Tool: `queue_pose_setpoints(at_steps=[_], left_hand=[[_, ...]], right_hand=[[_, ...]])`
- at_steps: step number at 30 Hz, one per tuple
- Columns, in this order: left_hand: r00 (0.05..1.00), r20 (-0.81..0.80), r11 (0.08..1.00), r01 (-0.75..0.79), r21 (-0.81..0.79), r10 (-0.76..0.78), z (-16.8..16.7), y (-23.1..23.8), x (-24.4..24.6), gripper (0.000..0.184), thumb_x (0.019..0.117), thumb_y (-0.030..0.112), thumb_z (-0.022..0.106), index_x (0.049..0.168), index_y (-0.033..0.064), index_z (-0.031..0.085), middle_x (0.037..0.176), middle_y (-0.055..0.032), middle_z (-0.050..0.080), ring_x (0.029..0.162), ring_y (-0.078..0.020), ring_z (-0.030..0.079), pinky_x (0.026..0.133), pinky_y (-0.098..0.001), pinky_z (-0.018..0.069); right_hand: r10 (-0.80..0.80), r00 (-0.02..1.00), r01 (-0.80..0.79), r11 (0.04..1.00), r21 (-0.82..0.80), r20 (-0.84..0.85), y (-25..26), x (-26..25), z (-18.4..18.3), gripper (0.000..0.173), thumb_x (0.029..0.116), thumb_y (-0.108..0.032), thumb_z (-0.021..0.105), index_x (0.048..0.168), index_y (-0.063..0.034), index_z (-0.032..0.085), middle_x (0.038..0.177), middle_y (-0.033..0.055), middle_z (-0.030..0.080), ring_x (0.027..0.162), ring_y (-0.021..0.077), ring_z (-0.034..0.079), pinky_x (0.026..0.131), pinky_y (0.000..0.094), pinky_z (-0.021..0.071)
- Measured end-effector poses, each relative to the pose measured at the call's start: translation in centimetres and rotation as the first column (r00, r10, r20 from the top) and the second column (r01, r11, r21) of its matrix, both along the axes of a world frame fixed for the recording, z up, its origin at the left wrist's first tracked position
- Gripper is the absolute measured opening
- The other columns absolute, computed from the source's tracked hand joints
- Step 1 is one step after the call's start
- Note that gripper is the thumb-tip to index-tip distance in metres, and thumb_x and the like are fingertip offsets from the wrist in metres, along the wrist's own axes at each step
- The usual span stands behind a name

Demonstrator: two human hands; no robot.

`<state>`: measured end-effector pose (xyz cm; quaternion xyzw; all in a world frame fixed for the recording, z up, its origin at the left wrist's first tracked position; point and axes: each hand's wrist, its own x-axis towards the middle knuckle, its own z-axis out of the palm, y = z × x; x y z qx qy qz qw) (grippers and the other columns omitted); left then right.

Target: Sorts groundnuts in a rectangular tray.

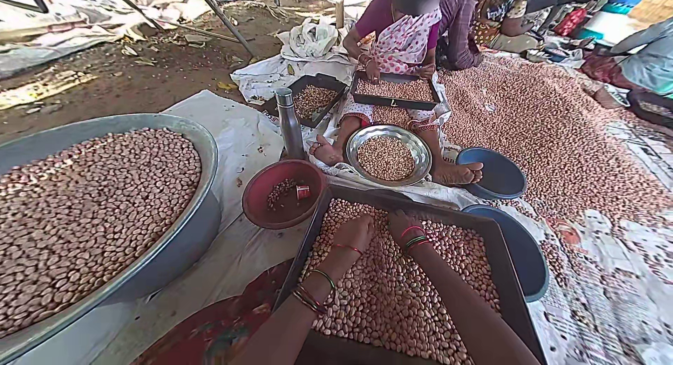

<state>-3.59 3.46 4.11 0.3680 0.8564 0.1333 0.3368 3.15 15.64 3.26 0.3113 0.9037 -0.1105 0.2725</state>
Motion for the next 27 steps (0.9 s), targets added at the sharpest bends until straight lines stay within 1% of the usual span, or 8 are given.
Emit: queue_pose_setpoints(at_steps=[6, 8, 10, 12, 13, 16, 18, 27], left_hand=[[0.946, 0.069, 0.947, 0.319, -0.024, -0.317, 0.0, -2.4, 1.8, 0.039, 0.1116, 0.023, 0.040, 0.139, 0.0019, 0.058, 0.132, -0.0258, 0.063, 0.124, -0.0433, 0.060, 0.105, -0.0614, 0.0438], [0.916, 0.065, 0.907, 0.402, -0.127, -0.397, 0.0, -2.4, 3.3, 0.039, 0.1121, 0.024, 0.038, 0.138, 0.0015, 0.058, 0.131, -0.0265, 0.063, 0.124, -0.0448, 0.061, 0.101, -0.0641, 0.0452], [0.901, 0.046, 0.880, 0.431, -0.201, -0.431, -0.5, -2.4, 4.2, 0.037, 0.1115, 0.021, 0.038, 0.136, 0.0003, 0.058, 0.128, -0.0274, 0.064, 0.121, -0.0467, 0.061, 0.097, -0.0654, 0.0471], [0.899, 0.022, 0.870, 0.430, -0.242, -0.438, -0.6, -2.3, 4.8, 0.035, 0.1104, 0.017, 0.040, 0.135, 0.0005, 0.058, 0.127, -0.0273, 0.065, 0.119, -0.0476, 0.062, 0.094, -0.0659, 0.0489], [0.901, 0.017, 0.870, 0.424, -0.253, -0.434, -0.6, -2.2, 4.9, 0.034, 0.1102, 0.016, 0.041, 0.135, 0.0003, 0.058, 0.127, -0.0274, 0.065, 0.119, -0.0479, 0.062, 0.093, -0.0661, 0.0489], [0.916, 0.016, 0.878, 0.390, -0.278, -0.401, -0.4, -2.0, 5.1, 0.034, 0.1093, 0.013, 0.041, 0.137, 0.0007, 0.056, 0.129, -0.0268, 0.064, 0.121, -0.0471, 0.061, 0.095, -0.0650, 0.0489], [0.927, 0.014, 0.885, 0.363, -0.292, -0.375, -0.2, -2.1, 5.3, 0.034, 0.1088, 0.012, 0.041, 0.137, 0.0004, 0.055, 0.129, -0.0266, 0.064, 0.121, -0.0464, 0.062, 0.095, -0.0641, 0.0493], [0.926, 0.020, 0.891, 0.370, -0.262, -0.378, -0.2, -2.4, 4.9, 0.033, 0.1087, 0.009, 0.040, 0.137, -0.0005, 0.053, 0.128, -0.0260, 0.064, 0.121, -0.0443, 0.062, 0.097, -0.0610, 0.0496]], right_hand=[[-0.016, 0.986, 0.010, 0.999, -0.035, -0.167, 1.2, 0.9, -1.2, 0.041, 0.1109, -0.018, 0.037, 0.143, 0.0031, 0.053, 0.149, 0.0256, 0.051, 0.132, 0.0428, 0.056, 0.107, 0.0585, 0.0441], [-0.210, 0.858, 0.083, 0.958, -0.276, -0.468, 2.2, 2.8, -1.3, 0.033, 0.1077, -0.012, 0.047, 0.127, 0.0084, 0.063, 0.122, 0.0228, 0.067, 0.109, 0.0305, 0.066, 0.098, 0.0444, 0.0496], [-0.572, 0.592, 0.015, 0.712, -0.702, -0.568, 2.3, 4.9, -1.4, 0.016, 0.1023, 0.000, 0.046, 0.104, 0.0055, 0.061, 0.080, 0.0040, 0.064, 0.064, 0.0069, 0.059, 0.063, 0.0220, 0.0510], [-0.743, 0.587, -0.077, 0.344, -0.936, -0.322, 1.9, 7.1, -0.8, 0.016, 0.1030, -0.004, 0.034, 0.108, -0.0060, 0.049, 0.084, -0.0016, 0.066, 0.063, 0.0063, 0.064, 0.061, 0.0241, 0.0566], [-0.723, 0.636, -0.049, 0.309, -0.950, -0.268, 1.3, 7.9, -0.6, 0.015, 0.1045, -0.005, 0.035, 0.112, -0.0060, 0.047, 0.086, -0.0019, 0.065, 0.063, 0.0059, 0.063, 0.061, 0.0239, 0.0561], [-0.300, 0.904, 0.026, 0.747, -0.664, -0.303, -1.0, 8.3, 0.1, 0.023, 0.1072, -0.010, 0.049, 0.119, 0.0071, 0.059, 0.088, 0.0098, 0.060, 0.069, 0.0139, 0.056, 0.066, 0.0297, 0.0472], [0.005, 0.996, -0.044, 0.902, -0.429, -0.092, -2.6, 7.6, 0.5, 0.036, 0.1106, -0.019, 0.044, 0.135, 0.0045, 0.059, 0.122, 0.0270, 0.067, 0.111, 0.0390, 0.066, 0.098, 0.0547, 0.0490], [0.175, 0.952, -0.135, 0.976, -0.172, 0.249, -5.4, 6.0, 0.5, 0.036, 0.1106, -0.016, 0.042, 0.141, -0.0010, 0.051, 0.132, 0.0280, 0.063, 0.125, 0.0470, 0.061, 0.099, 0.0646, 0.0478]])
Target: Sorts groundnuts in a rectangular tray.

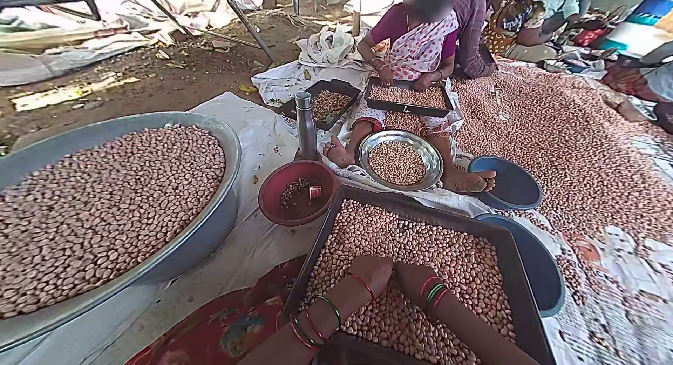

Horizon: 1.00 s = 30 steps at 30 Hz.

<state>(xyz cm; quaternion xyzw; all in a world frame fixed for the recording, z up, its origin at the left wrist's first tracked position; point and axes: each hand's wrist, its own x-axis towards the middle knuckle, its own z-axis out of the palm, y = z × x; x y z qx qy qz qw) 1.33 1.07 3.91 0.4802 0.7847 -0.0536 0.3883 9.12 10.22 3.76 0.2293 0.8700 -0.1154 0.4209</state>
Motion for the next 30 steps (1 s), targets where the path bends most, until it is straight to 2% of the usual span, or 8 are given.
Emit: queue_pose_setpoints(at_steps=[3, 7, 13, 18, 20, 22, 25, 30], left_hand=[[0.998, 0.038, 0.996, -0.050, 0.074, 0.047, 0.0, -0.8, -1.0, 0.035, 0.1106, 0.020, 0.040, 0.134, 0.0003, 0.056, 0.127, -0.0260, 0.065, 0.120, -0.0443, 0.063, 0.097, -0.0627, 0.0486], [0.989, 0.065, 0.978, -0.141, 0.156, 0.132, 0.6, -2.4, -3.5, 0.041, 0.1121, 0.025, 0.036, 0.139, 0.0006, 0.056, 0.131, -0.0264, 0.063, 0.123, -0.0448, 0.061, 0.102, -0.0626, 0.0459], [0.884, -0.010, 0.840, -0.439, 0.319, 0.466, 2.4, -5.4, -8.3, 0.039, 0.1108, 0.023, 0.040, 0.137, 0.0026, 0.059, 0.133, -0.0216, 0.064, 0.124, -0.0394, 0.061, 0.105, -0.0586, 0.0455], [0.612, 0.238, 0.442, -0.741, 0.505, 0.754, 3.5, -6.7, -12.8, 0.037, 0.1102, 0.023, 0.046, 0.138, 0.0025, 0.059, 0.126, -0.0173, 0.067, 0.113, -0.0282, 0.065, 0.101, -0.0460, 0.0479], [0.427, 0.602, 0.151, -0.878, 0.455, 0.675, 2.3, -6.3, -11.8, 0.023, 0.1080, 0.019, 0.053, 0.114, 0.0008, 0.064, 0.080, -0.0042, 0.056, 0.063, -0.0101, 0.050, 0.060, -0.0246, 0.0423], [0.102, 0.881, -0.034, -0.991, 0.132, 0.462, 1.2, -5.6, -9.8, 0.022, 0.1097, 0.021, 0.048, 0.100, 0.0042, 0.058, 0.059, 0.0040, 0.043, 0.040, -0.0017, 0.034, 0.038, -0.0151, 0.0287], [-0.226, 0.902, -0.006, -0.971, -0.240, 0.368, 0.2, -4.9, -7.5, 0.038, 0.1119, 0.039, 0.036, 0.093, 0.0118, 0.055, 0.057, 0.0049, 0.042, 0.038, -0.0028, 0.031, 0.037, -0.0164, 0.0262], [-0.397, 0.906, -0.011, -0.917, -0.399, 0.148, -0.1, -4.9, -6.4, 0.054, 0.1107, 0.049, 0.023, 0.086, 0.0127, 0.054, 0.056, 0.0024, 0.050, 0.037, -0.0029, 0.038, 0.034, -0.0158, 0.0300]], right_hand=[[0.021, 0.998, -0.023, 0.999, -0.027, -0.052, 0.6, -1.8, 2.1, 0.038, 0.1101, -0.018, 0.043, 0.140, 0.0021, 0.053, 0.133, 0.0304, 0.062, 0.126, 0.0481, 0.059, 0.101, 0.0659, 0.0458], [-0.094, 0.812, 0.019, 0.991, -0.134, -0.576, 1.2, -5.0, 7.0, 0.044, 0.1111, -0.022, 0.045, 0.147, 0.0025, 0.050, 0.127, 0.0289, 0.066, 0.117, 0.0444, 0.065, 0.103, 0.0587, 0.0462], [-0.100, 0.884, 0.081, 0.995, -0.061, -0.457, 3.1, -9.4, 2.3, 0.042, 0.1128, -0.023, 0.037, 0.148, -0.0053, 0.052, 0.137, 0.0258, 0.062, 0.130, 0.0437, 0.059, 0.108, 0.0610, 0.0430], [-0.111, 0.921, 0.135, 0.990, 0.036, -0.373, 2.6, -10.3, -0.9, 0.043, 0.1130, -0.027, 0.036, 0.151, -0.0105, 0.048, 0.140, 0.0260, 0.060, 0.133, 0.0458, 0.056, 0.107, 0.0643, 0.0428], [-0.114, 0.918, 0.134, 0.991, 0.027, -0.379, 2.7, -10.3, -0.9, 0.043, 0.1128, -0.026, 0.036, 0.149, -0.0071, 0.050, 0.138, 0.0268, 0.061, 0.132, 0.0460, 0.056, 0.107, 0.0636, 0.0427], [-0.140, 0.887, 0.142, 0.989, -0.030, -0.440, 2.6, -10.0, 0.0, 0.041, 0.1119, -0.024, 0.040, 0.147, -0.0043, 0.051, 0.134, 0.0272, 0.063, 0.129, 0.0448, 0.059, 0.107, 0.0611, 0.0433], [-0.132, 0.826, 0.034, 0.982, -0.186, -0.547, 0.7, -9.5, 4.0, 0.037, 0.1100, -0.019, 0.045, 0.139, 0.0018, 0.055, 0.122, 0.0261, 0.067, 0.113, 0.0395, 0.065, 0.100, 0.0547, 0.0474], [-0.048, 0.811, -0.107, 0.968, -0.229, -0.583, 0.0, -9.7, 6.9, 0.045, 0.1103, -0.024, 0.047, 0.147, 0.0023, 0.050, 0.141, 0.0249, 0.058, 0.129, 0.0369, 0.059, 0.111, 0.0517, 0.0421]])
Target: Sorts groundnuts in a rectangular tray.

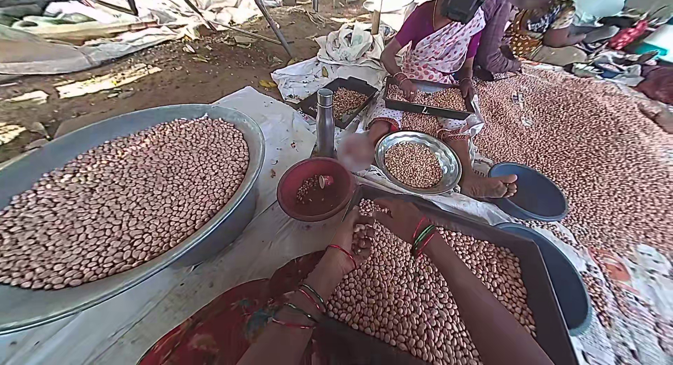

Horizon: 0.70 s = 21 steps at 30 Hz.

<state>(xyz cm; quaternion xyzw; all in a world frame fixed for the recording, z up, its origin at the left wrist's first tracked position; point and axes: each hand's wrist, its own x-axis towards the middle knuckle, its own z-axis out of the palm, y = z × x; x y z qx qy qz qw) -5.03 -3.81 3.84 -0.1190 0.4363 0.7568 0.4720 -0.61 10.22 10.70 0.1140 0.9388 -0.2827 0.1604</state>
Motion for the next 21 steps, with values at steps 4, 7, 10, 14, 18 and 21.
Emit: queue_pose_setpoints(at_steps=[4, 7, 10, 14, 18, 21], left_hand=[[0.991, 0.019, 0.987, -0.137, 0.079, 0.136, 0.8, -0.6, 0.6, 0.044, 0.1121, 0.036, 0.027, 0.088, 0.0113, 0.054, 0.057, 0.0030, 0.053, 0.035, -0.0007, 0.040, 0.033, -0.0134, 0.0319], [0.977, -0.028, 0.975, -0.208, 0.079, 0.211, 0.8, -1.2, 0.7, 0.038, 0.1116, 0.026, 0.029, 0.086, 0.0118, 0.053, 0.059, 0.0026, 0.057, 0.037, -0.0001, 0.044, 0.034, -0.0125, 0.0336], [0.967, -0.059, 0.967, -0.244, 0.066, 0.248, 0.9, -1.6, 0.4, 0.040, 0.1110, 0.024, 0.031, 0.077, 0.0135, 0.050, 0.058, 0.0030, 0.057, 0.035, 0.0003, 0.041, 0.033, -0.0122, 0.0309], [0.978, -0.191, 0.993, -0.097, -0.073, 0.081, 0.7, -0.8, 0.6, 0.049, 0.1132, 0.033, 0.032, 0.068, 0.0170, 0.042, 0.049, 0.0066, 0.043, 0.033, -0.0003, 0.033, 0.033, -0.0143, 0.0266], [0.569, -0.590, 0.810, 0.284, -0.513, -0.573, 0.4, 1.2, 1.9, 0.031, 0.1114, 0.022, 0.043, 0.109, 0.0000, 0.065, 0.070, 0.0004, 0.051, 0.053, -0.0063, 0.042, 0.053, -0.0221, 0.0371], [0.109, -0.480, 0.487, 0.323, -0.811, -0.871, 0.8, 3.6, 2.7, 0.036, 0.1104, 0.023, 0.045, 0.135, 0.0031, 0.062, 0.120, -0.0198, 0.067, 0.108, -0.0313, 0.065, 0.097, -0.0500, 0.0482]], right_hand=[[-0.092, 0.995, 0.087, 0.990, 0.114, 0.047, 3.2, 0.7, -6.9, 0.045, 0.1101, -0.028, 0.046, 0.145, -0.0026, 0.056, 0.150, 0.0273, 0.051, 0.141, 0.0453, 0.046, 0.116, 0.0604, 0.0340], [0.097, 0.994, -0.092, 0.991, 0.100, -0.052, 1.6, 6.2, -10.2, 0.041, 0.1038, -0.023, 0.055, 0.137, -0.0029, 0.064, 0.144, 0.0307, 0.054, 0.137, 0.0505, 0.047, 0.112, 0.0687, 0.0327], [0.210, 0.976, -0.199, 0.968, 0.150, -0.058, 3.3, 12.9, -10.5, 0.041, 0.0957, -0.024, 0.065, 0.134, -0.0121, 0.069, 0.147, 0.0286, 0.054, 0.139, 0.0522, 0.045, 0.110, 0.0725, 0.0314], [-0.069, 0.996, 0.054, 0.966, 0.255, 0.049, 9.1, 16.9, -8.6, 0.038, 0.0960, -0.020, 0.067, 0.132, -0.0067, 0.070, 0.150, 0.0311, 0.049, 0.142, 0.0558, 0.040, 0.115, 0.0719, 0.0261], [0.027, 0.992, -0.009, 0.990, 0.137, -0.126, 5.8, 16.9, -7.5, 0.033, 0.0945, -0.016, 0.069, 0.124, -0.0014, 0.073, 0.145, 0.0345, 0.053, 0.139, 0.0573, 0.043, 0.112, 0.0722, 0.0309], [0.339, 0.882, -0.335, 0.940, 0.071, -0.328, -0.3, 17.0, -9.4, 0.020, 0.0928, -0.013, 0.070, 0.108, -0.0034, 0.079, 0.123, 0.0285, 0.069, 0.120, 0.0525, 0.063, 0.099, 0.0707, 0.0473]])
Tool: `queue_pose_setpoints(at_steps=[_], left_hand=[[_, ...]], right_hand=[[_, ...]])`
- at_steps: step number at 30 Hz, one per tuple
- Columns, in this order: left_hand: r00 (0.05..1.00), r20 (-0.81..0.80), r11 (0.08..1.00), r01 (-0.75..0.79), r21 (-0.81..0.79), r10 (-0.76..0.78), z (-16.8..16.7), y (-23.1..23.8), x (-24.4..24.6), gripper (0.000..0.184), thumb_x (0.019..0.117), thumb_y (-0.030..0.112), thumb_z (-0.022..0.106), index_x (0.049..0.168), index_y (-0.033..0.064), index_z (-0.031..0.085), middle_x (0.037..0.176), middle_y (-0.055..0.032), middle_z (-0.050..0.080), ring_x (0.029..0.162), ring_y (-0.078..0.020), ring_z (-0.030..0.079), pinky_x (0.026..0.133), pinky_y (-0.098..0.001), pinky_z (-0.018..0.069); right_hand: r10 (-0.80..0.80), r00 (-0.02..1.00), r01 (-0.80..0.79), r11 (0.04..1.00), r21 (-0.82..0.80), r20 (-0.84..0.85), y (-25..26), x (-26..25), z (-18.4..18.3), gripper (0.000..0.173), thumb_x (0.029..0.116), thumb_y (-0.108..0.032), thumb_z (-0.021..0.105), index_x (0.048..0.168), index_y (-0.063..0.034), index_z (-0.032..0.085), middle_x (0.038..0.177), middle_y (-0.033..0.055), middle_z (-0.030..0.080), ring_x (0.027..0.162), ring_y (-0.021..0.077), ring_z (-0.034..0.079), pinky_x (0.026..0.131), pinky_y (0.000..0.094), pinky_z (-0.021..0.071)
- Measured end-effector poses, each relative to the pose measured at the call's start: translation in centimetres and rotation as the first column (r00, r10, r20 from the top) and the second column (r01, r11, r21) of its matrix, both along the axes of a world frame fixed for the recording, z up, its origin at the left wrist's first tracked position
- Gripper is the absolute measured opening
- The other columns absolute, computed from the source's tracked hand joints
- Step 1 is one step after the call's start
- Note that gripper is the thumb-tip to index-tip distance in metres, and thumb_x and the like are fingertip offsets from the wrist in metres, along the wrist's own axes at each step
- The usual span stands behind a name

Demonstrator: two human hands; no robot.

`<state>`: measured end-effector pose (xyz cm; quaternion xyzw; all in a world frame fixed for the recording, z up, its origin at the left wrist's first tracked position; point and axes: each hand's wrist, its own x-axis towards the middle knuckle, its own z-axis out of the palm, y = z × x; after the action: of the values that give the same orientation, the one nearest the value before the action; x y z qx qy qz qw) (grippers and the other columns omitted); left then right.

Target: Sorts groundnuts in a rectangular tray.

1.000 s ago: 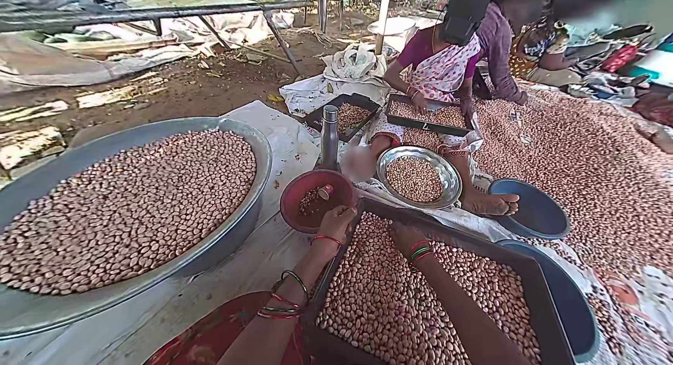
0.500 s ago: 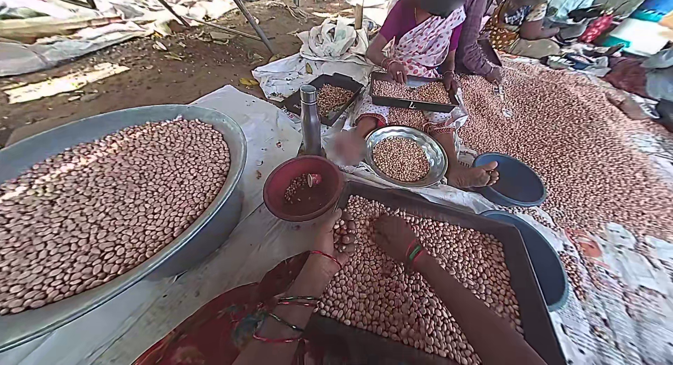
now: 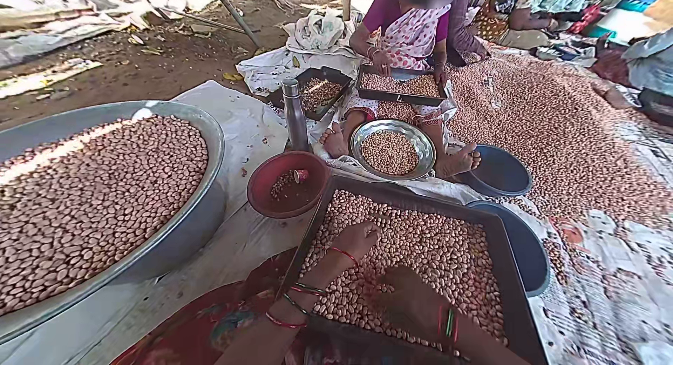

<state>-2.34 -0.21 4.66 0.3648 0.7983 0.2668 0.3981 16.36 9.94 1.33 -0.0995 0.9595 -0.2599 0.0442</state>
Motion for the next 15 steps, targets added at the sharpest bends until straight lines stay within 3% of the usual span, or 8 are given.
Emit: queue_pose_setpoints(at_steps=[1, 3, 5, 7, 9, 11, 13, 15], left_hand=[[0.994, -0.066, 0.994, 0.081, -0.079, -0.087, -0.1, 0.7, 0.3, 0.038, 0.1109, 0.023, 0.043, 0.139, 0.0045, 0.059, 0.129, -0.0221, 0.066, 0.120, -0.0368, 0.063, 0.104, -0.0558, 0.0452], [0.963, -0.158, 0.963, 0.185, -0.199, -0.217, -0.6, 1.9, 0.9, 0.040, 0.1118, 0.025, 0.039, 0.142, 0.0060, 0.058, 0.135, -0.0221, 0.063, 0.128, -0.0399, 0.059, 0.107, -0.0591, 0.0433], [0.932, -0.198, 0.926, 0.238, -0.293, -0.302, -1.2, 2.9, 1.2, 0.041, 0.1123, 0.026, 0.036, 0.144, 0.0081, 0.055, 0.136, -0.0226, 0.062, 0.128, -0.0412, 0.059, 0.106, -0.0604, 0.0439], [0.911, -0.194, 0.891, 0.280, -0.358, -0.364, -1.7, 3.5, 1.6, 0.042, 0.1121, 0.026, 0.037, 0.147, 0.0095, 0.054, 0.138, -0.0227, 0.061, 0.129, -0.0418, 0.058, 0.106, -0.0614, 0.0437], [0.904, -0.159, 0.881, 0.328, -0.340, -0.398, -2.1, 3.9, 1.9, 0.041, 0.1117, 0.025, 0.038, 0.140, 0.0045, 0.058, 0.134, -0.0245, 0.063, 0.128, -0.0424, 0.059, 0.105, -0.0618, 0.0437], [0.927, -0.078, 0.910, 0.341, -0.235, -0.368, -2.4, 4.0, 2.2, 0.039, 0.1111, 0.024, 0.041, 0.132, -0.0014, 0.062, 0.127, -0.0267, 0.065, 0.123, -0.0422, 0.061, 0.105, -0.0607, 0.0433], [0.967, 0.037, 0.961, 0.254, -0.112, -0.251, -2.7, 3.7, 2.3, 0.038, 0.1105, 0.024, 0.044, 0.125, -0.0043, 0.064, 0.112, -0.0251, 0.066, 0.103, -0.0365, 0.064, 0.095, -0.0551, 0.0466], [0.984, 0.155, 0.995, 0.095, -0.023, -0.090, -2.7, 3.1, 2.3, 0.036, 0.1099, 0.026, 0.048, 0.124, -0.0034, 0.064, 0.100, -0.0177, 0.065, 0.083, -0.0244, 0.060, 0.083, -0.0436, 0.0485]], right_hand=[[0.091, 0.994, -0.092, 0.996, 0.015, 0.065, -1.2, 0.1, 0.0, 0.018, 0.0962, -0.011, 0.066, 0.106, -0.0018, 0.078, 0.121, 0.0262, 0.070, 0.120, 0.0500, 0.063, 0.100, 0.0697, 0.0465], [0.161, 0.966, -0.178, 0.981, 0.073, 0.202, -1.3, 0.7, 0.0, 0.019, 0.0987, -0.010, 0.061, 0.104, -0.0005, 0.077, 0.119, 0.0251, 0.071, 0.117, 0.0487, 0.064, 0.098, 0.0685, 0.0473], [0.036, 0.890, -0.127, 0.977, 0.170, 0.455, 0.7, 1.1, 1.6, 0.023, 0.1008, -0.009, 0.059, 0.113, 0.0024, 0.075, 0.131, 0.0282, 0.065, 0.127, 0.0506, 0.058, 0.108, 0.0697, 0.0373], [-0.223, 0.792, -0.004, 0.929, 0.370, 0.569, 3.9, 1.8, 3.0, 0.026, 0.1027, -0.010, 0.056, 0.120, 0.0012, 0.072, 0.138, 0.0271, 0.060, 0.134, 0.0489, 0.051, 0.113, 0.0698, 0.0309], [-0.466, 0.762, 0.241, 0.849, 0.470, 0.450, 7.5, 3.0, 4.3, 0.028, 0.1042, -0.011, 0.054, 0.123, 0.0010, 0.072, 0.144, 0.0266, 0.057, 0.140, 0.0483, 0.046, 0.116, 0.0679, 0.0270], [-0.581, 0.781, 0.440, 0.772, 0.459, 0.229, 9.5, 3.9, 4.7, 0.029, 0.1041, -0.011, 0.052, 0.119, 0.0029, 0.072, 0.139, 0.0274, 0.061, 0.135, 0.0484, 0.052, 0.114, 0.0640, 0.0340], [-0.601, 0.795, 0.540, 0.763, 0.357, 0.083, 9.8, 3.2, 4.6, 0.027, 0.1042, -0.010, 0.053, 0.116, 0.0065, 0.072, 0.129, 0.0283, 0.066, 0.128, 0.0481, 0.058, 0.109, 0.0611, 0.0411], [-0.581, 0.814, 0.564, 0.781, 0.268, -0.017, 9.5, 1.0, 4.0, 0.027, 0.1035, -0.008, 0.053, 0.113, 0.0077, 0.073, 0.120, 0.0275, 0.071, 0.119, 0.0460, 0.065, 0.103, 0.0585, 0.0480]])
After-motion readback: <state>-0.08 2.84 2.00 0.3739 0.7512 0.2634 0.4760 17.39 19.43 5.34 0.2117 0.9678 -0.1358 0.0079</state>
